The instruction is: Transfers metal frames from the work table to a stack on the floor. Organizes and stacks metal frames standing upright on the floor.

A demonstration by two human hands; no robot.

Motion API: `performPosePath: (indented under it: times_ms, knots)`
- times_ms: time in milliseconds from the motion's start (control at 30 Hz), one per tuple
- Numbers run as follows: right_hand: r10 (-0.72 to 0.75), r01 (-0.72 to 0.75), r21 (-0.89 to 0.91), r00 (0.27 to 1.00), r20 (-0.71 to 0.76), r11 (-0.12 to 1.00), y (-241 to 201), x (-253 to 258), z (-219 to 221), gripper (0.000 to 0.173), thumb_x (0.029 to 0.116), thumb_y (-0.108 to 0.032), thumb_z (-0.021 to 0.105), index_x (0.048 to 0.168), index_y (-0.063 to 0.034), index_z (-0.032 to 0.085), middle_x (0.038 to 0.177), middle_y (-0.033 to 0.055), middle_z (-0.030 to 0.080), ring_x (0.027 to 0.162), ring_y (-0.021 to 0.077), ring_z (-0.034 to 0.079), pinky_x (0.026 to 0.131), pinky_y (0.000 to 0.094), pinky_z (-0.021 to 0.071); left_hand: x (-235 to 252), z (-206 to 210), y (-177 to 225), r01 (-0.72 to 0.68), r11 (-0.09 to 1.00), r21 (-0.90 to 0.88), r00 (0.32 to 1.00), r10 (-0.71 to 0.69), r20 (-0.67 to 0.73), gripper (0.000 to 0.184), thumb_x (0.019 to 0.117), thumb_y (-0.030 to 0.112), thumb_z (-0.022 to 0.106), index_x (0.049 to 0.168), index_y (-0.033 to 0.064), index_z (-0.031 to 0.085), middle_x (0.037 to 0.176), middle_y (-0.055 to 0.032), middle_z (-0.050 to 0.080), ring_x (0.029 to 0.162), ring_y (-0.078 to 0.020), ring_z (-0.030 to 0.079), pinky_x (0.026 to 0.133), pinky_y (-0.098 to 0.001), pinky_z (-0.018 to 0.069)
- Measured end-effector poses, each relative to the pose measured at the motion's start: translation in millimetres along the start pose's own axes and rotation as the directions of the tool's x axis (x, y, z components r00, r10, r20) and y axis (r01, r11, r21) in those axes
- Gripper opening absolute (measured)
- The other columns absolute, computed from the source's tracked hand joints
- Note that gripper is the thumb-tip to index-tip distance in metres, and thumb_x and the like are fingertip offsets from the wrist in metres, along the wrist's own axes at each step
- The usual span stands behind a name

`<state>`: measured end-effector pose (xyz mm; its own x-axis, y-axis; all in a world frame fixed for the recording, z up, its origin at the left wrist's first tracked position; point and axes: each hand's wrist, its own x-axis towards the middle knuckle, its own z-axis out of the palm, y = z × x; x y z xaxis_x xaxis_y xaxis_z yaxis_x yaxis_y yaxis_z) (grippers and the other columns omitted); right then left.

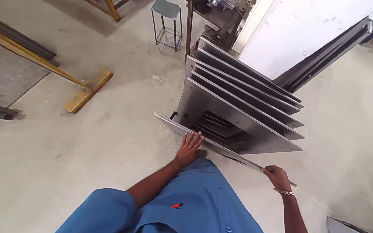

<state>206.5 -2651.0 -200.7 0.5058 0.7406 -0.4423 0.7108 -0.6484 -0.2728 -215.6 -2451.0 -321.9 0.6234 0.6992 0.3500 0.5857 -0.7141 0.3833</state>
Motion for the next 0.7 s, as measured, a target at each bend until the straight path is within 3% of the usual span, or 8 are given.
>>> performPosePath:
  times_ms: [133, 267, 367, 433, 533, 600, 700]
  knots:
    - [-0.006, 0.004, -0.036, 0.999, -0.053, 0.999, -44, -43, 7, 0.034, 0.0891, -0.037, 0.082, 0.095, -0.0042, 0.078, 0.092, 0.0176, 0.075, 0.089, 0.0361, 0.07, 0.084, 0.0639, 0.0534, -23, -14, -25, 0.014, 1.0, 0.018, 0.998, -0.013, -0.061, 0.065, 0.097, 0.032, 0.063, 0.156, 0.0143, 0.043, 0.166, -0.015, 0.034, 0.153, -0.042, 0.028, 0.12, -0.0699, 0.0193]
    - [-0.106, 0.097, -0.1, 0.991, -0.086, 0.99, -110, -89, 15, 0.041, 0.0925, -0.047, 0.074, 0.09, -0.0066, 0.076, 0.083, 0.0154, 0.072, 0.083, 0.0352, 0.069, 0.077, 0.0641, 0.0531, -36, -52, -62, 0.095, 0.995, 0.04, 0.995, -0.094, -0.033, 0.069, 0.0963, 0.025, 0.062, 0.158, 0.0069, 0.038, 0.167, -0.0204, 0.029, 0.154, -0.0473, 0.023, 0.119, -0.0742, 0.0147]
    - [-0.186, 0.186, -0.233, 0.982, 0.021, 0.955, -172, -114, 13, 0.048, 0.0971, -0.055, 0.064, 0.092, -0.0077, 0.075, 0.085, 0.0148, 0.072, 0.087, 0.0357, 0.069, 0.08, 0.0632, 0.0525, -46, -91, -84, 0.257, 0.966, 0.028, 0.966, -0.258, 0.028, 0.078, 0.0948, 0.024, 0.064, 0.163, 0.0103, 0.028, 0.172, -0.0169, 0.015, 0.158, -0.0438, 0.01, 0.121, -0.0739, 0.0085]
    - [-0.217, 0.246, -0.305, 0.968, 0.124, 0.92, -209, -130, 13, 0.056, 0.0984, -0.06, 0.058, 0.094, -0.0063, 0.074, 0.09, 0.0171, 0.072, 0.092, 0.038, 0.07, 0.082, 0.064, 0.0526, -56, -119, -80, 0.37, 0.929, -0.033, 0.929, -0.369, 0.039, 0.083, 0.0935, 0.031, 0.067, 0.163, 0.0109, 0.028, 0.171, -0.0237, 0.012, 0.157, -0.0479, 0.007, 0.12, -0.0746, 0.0111]
    - [-0.253, 0.305, -0.273, 0.945, 0.21, 0.913, -257, -149, 17, 0.062, 0.0967, -0.064, 0.058, 0.093, -0.0037, 0.073, 0.092, 0.0196, 0.071, 0.093, 0.0398, 0.069, 0.08, 0.0659, 0.053, -77, -152, -34, 0.434, 0.871, -0.229, 0.894, -0.448, -0.007, 0.09, 0.0926, 0.043, 0.068, 0.16, 0.0001, 0.028, 0.164, -0.0349, 0.021, 0.152, -0.0541, 0.019, 0.119, -0.0724, 0.0221]
    - [-0.247, 0.303, -0.196, 0.931, 0.268, 0.933, -287, -156, 25, 0.063, 0.0947, -0.063, 0.062, 0.093, -0.0013, 0.073, 0.094, 0.0207, 0.07, 0.094, 0.0399, 0.068, 0.082, 0.0663, 0.0526, -109, -171, 23, 0.419, 0.816, -0.399, 0.894, -0.447, 0.025, 0.094, 0.0925, 0.045, 0.07, 0.159, -0.0046, 0.027, 0.162, -0.0337, 0.027, 0.151, -0.0508, 0.027, 0.119, -0.0673, 0.028]
    - [-0.247, 0.302, -0.114, 0.905, 0.347, 0.946, -327, -174, 35, 0.061, 0.0959, -0.057, 0.065, 0.093, 0.0027, 0.072, 0.096, 0.0226, 0.07, 0.095, 0.0389, 0.067, 0.082, 0.0645, 0.0523, -163, -180, 117, 0.275, 0.742, -0.611, 0.944, -0.328, 0.026, 0.101, 0.0905, 0.052, 0.069, 0.158, -0.0098, 0.024, 0.163, -0.0343, 0.025, 0.152, -0.0463, 0.027, 0.122, -0.0602, 0.0288]
